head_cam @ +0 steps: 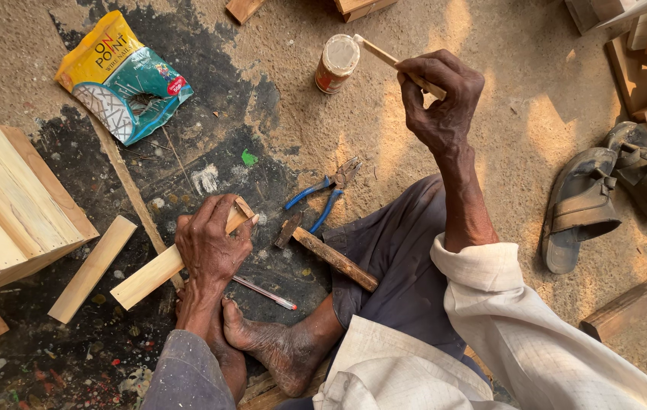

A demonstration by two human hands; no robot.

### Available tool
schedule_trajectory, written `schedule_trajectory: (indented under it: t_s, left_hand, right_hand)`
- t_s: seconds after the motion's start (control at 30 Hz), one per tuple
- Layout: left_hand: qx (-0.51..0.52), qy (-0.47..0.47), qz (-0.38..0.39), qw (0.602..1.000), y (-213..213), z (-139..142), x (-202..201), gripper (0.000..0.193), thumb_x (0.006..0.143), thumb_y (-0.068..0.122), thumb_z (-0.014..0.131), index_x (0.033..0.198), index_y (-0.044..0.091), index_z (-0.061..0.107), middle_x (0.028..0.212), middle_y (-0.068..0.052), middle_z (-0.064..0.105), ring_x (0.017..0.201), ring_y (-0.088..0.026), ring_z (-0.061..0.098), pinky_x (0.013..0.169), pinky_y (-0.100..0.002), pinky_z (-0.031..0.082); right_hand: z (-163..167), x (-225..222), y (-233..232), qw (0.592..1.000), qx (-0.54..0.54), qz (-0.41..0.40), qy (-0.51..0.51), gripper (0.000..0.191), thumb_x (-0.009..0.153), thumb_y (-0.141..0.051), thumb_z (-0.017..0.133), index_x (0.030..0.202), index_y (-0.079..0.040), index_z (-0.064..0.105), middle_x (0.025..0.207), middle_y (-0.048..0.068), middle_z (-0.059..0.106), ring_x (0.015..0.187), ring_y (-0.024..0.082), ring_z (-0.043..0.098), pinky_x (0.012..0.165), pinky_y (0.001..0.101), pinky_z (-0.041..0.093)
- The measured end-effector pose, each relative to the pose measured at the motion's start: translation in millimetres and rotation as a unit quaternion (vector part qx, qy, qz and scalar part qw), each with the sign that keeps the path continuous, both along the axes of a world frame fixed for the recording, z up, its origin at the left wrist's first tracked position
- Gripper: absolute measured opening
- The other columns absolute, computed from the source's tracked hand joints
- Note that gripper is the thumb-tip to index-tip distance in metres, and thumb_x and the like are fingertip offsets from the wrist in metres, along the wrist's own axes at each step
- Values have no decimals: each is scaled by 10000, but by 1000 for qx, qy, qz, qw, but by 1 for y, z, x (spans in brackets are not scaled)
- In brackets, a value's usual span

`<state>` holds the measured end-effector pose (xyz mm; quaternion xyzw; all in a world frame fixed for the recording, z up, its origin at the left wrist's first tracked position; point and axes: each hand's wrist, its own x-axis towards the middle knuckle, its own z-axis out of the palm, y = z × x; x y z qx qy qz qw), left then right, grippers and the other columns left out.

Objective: The person sits on the floor assembling small wooden boxes. They apply glue from a can onto small wood pieces using a stick, press pieces together, and use a hammer to drive nails into the joints, working on several box parts one at a time.

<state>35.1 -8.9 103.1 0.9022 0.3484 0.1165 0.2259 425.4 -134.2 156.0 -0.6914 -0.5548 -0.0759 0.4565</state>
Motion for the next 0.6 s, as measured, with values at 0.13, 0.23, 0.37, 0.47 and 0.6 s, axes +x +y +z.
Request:
schedule_trajectory:
  t_s: [0.13, 0.23, 0.37, 0.47, 0.6]
  left_hand:
    - [-5, -2, -2, 1000, 1, 2, 0, 481, 750, 180, 858, 1201, 67, 740, 1064, -77, 755, 758, -220, 680, 754, -427, 458]
    - [1, -31, 4, 999, 4, 2, 5, 435, 763, 174, 853, 1175, 82, 747, 1097, -75, 759, 814, -213, 700, 740, -428, 445]
    - [18, -42, -4, 999, 11, -2, 16, 458, 755, 156, 838, 1192, 55, 741, 1138, -85, 761, 822, -212, 702, 729, -424, 427]
    - [4, -47, -7, 999, 11, -6, 22, 479, 755, 164, 837, 1207, 41, 738, 1133, -90, 761, 804, -201, 700, 743, -417, 419]
    - [11, -62, -7, 998, 6, -8, 23, 487, 759, 185, 845, 1212, 46, 733, 1145, -90, 757, 848, -216, 707, 783, -403, 416]
  right_hand:
    - [9, -3, -11, 986, 37, -43, 155, 43, 1000, 16, 771, 1015, -21, 786, 877, 91, 744, 708, 147, 651, 545, 265, 440]
    - [16, -25, -28, 893, 144, 28, 425, 70, 1010, 20, 738, 1079, 26, 751, 922, 112, 718, 775, 156, 651, 627, 270, 487]
    - [3, -71, -36, 761, 138, 91, 627, 116, 958, 19, 717, 1057, 76, 739, 843, 142, 711, 673, 132, 605, 618, 256, 465]
    - [-19, -106, -35, 692, 94, 123, 705, 165, 923, 16, 698, 1072, 76, 731, 851, 168, 725, 695, 177, 650, 632, 278, 506]
    - [-44, -127, -41, 659, 41, 129, 740, 162, 931, 44, 691, 1080, 93, 731, 856, 147, 721, 718, 156, 628, 676, 282, 501]
